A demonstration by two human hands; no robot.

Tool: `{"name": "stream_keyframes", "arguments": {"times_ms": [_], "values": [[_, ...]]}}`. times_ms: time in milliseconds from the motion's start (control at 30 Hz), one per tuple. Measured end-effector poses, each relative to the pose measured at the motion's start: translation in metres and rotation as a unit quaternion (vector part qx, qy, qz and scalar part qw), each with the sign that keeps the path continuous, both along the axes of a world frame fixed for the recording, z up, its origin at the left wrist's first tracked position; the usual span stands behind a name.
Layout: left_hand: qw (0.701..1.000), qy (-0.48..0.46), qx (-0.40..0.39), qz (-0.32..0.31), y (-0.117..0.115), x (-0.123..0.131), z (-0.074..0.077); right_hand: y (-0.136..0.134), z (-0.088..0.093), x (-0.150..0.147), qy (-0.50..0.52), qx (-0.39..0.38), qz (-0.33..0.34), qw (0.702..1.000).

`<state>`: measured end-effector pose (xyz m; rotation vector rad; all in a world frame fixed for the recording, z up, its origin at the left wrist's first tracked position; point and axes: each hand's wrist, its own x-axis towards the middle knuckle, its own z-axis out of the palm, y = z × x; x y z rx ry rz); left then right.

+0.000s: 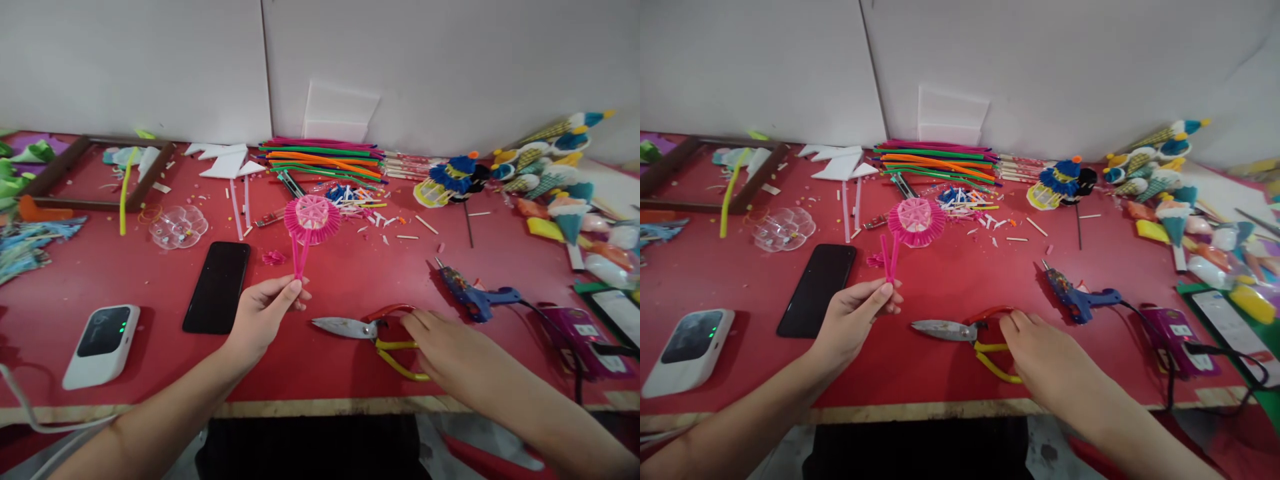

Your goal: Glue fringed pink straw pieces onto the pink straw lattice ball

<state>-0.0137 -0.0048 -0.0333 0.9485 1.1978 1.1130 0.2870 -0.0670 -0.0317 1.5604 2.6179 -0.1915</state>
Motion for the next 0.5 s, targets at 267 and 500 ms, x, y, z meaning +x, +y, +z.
{"name": "stream_keyframes", "arguments": {"times_ms": [267,500], "values": [[1.000,0.015,-0.011,-0.004,0.000,0.003,0.000,0.011,0.003,0.001,-0.008,-0.040,-0.008,0.999],[0.999,0.008,-0.015,-0.030,-0.001,0.004,0.000,0.015,0.017,-0.003,0.165,-0.122,-0.121,0.971]]}}
